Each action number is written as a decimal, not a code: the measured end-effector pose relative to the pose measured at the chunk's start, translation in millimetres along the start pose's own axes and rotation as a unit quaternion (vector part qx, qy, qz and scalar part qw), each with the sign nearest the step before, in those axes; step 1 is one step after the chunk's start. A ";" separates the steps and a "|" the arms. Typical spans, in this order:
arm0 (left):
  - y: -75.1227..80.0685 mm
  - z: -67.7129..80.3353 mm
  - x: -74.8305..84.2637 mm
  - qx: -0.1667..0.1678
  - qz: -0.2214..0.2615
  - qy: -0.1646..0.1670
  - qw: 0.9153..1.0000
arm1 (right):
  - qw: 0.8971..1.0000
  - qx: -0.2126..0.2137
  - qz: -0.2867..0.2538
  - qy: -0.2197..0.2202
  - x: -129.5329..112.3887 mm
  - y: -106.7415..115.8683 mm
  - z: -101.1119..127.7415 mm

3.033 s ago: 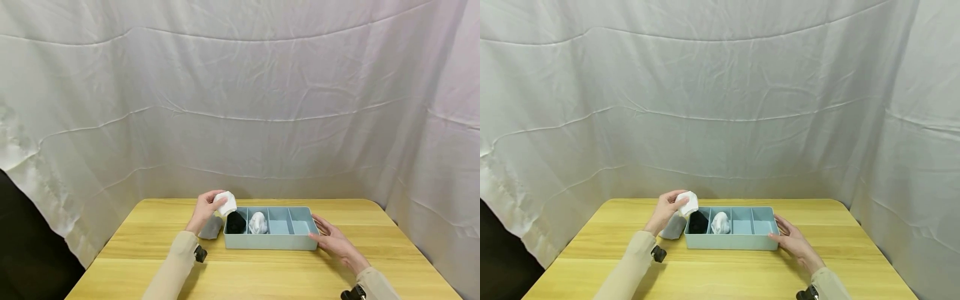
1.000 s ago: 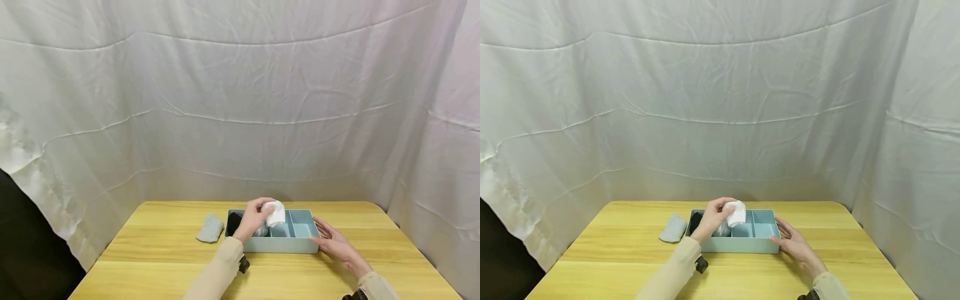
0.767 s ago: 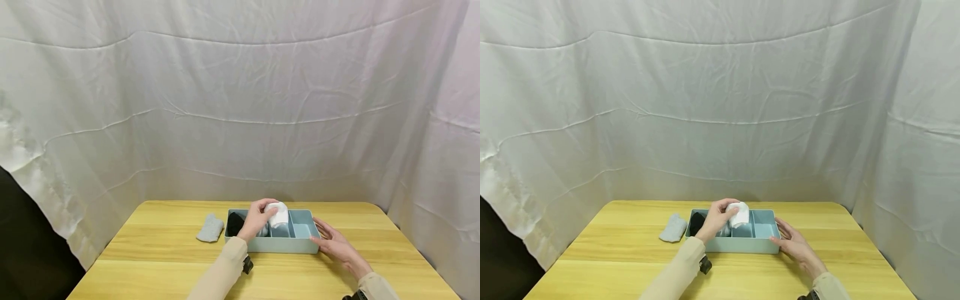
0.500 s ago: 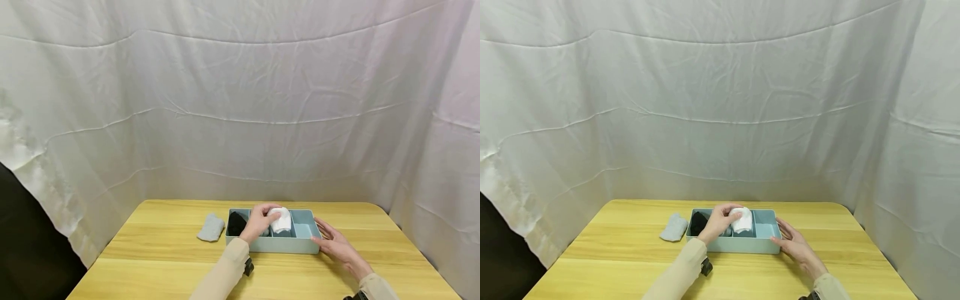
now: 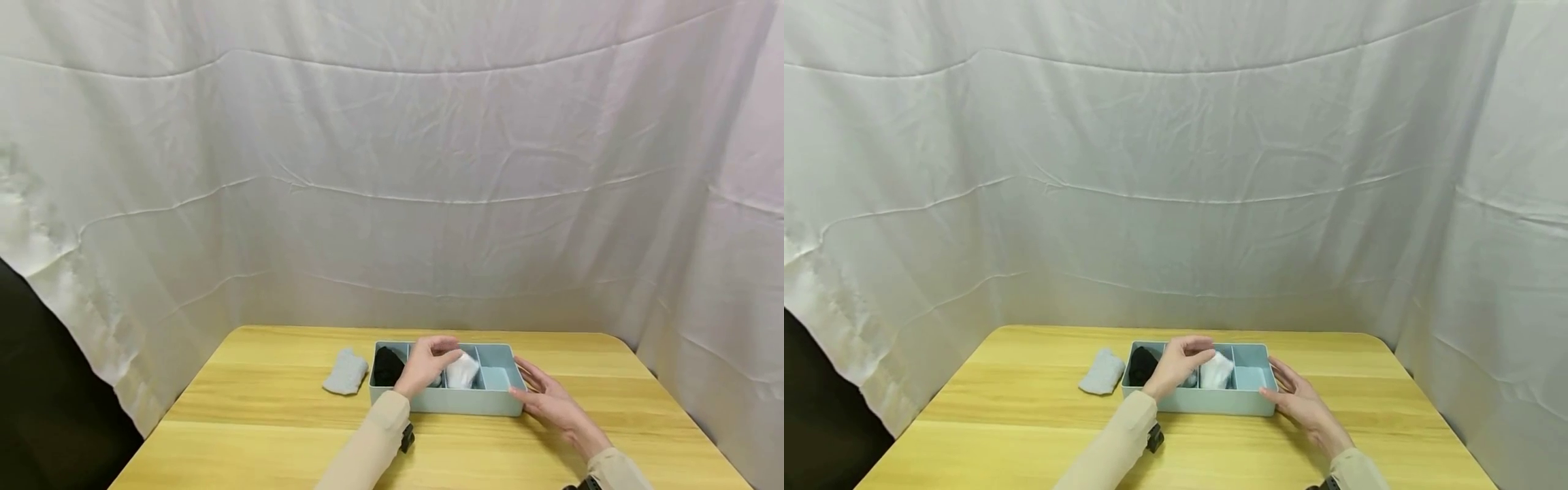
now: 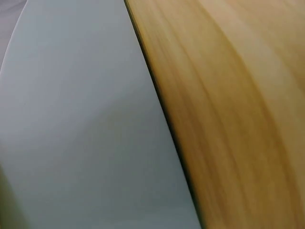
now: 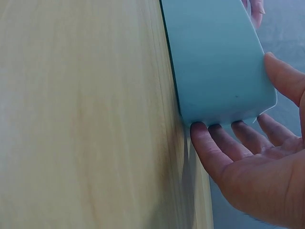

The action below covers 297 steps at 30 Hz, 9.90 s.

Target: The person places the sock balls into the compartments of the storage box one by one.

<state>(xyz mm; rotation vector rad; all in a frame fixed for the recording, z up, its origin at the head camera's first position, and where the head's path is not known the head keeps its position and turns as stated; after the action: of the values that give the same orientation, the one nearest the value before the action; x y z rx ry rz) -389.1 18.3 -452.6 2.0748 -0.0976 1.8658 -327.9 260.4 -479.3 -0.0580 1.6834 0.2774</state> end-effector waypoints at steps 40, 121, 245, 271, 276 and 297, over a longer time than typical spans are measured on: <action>70.7 17.6 -4.3 0.062 0.057 -0.036 0.996 | 1.000 -0.004 0.003 -0.003 2.7 2.3 0.1; 192.2 31.0 -70.5 0.022 -0.121 0.211 0.970 | 1.000 0.009 0.016 -0.002 -3.0 5.5 -1.6; -5.3 -10.6 8.3 -0.073 -0.001 0.019 0.997 | 1.000 0.010 -0.025 0.000 -3.4 4.4 2.8; -33.1 -18.5 13.2 -0.054 -0.013 0.004 0.998 | 1.000 0.010 -0.022 -0.002 -1.9 4.1 2.6; -36.4 -20.9 12.3 -0.052 -0.008 0.007 0.999 | 1.000 0.008 -0.022 0.002 -2.8 3.9 2.6; -46.1 -27.0 13.2 -0.059 -0.025 0.003 0.998 | 1.000 0.005 -0.006 -0.003 -1.4 5.3 1.4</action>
<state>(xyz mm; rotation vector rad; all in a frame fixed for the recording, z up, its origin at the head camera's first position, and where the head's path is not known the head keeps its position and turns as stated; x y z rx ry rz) -400.2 71.9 -447.4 1.9750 -0.1505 1.7922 -327.4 265.7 -477.2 -0.0588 1.6771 0.2596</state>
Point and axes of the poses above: each hand's wrist, its own z-axis away from the middle knuckle, its own y-axis out of the back of the hand, x = y × z, the point moved 4 cm from there along -z, towards the middle knuckle, and after that the axes turned 13 degrees about y, right-handed, at the moved point
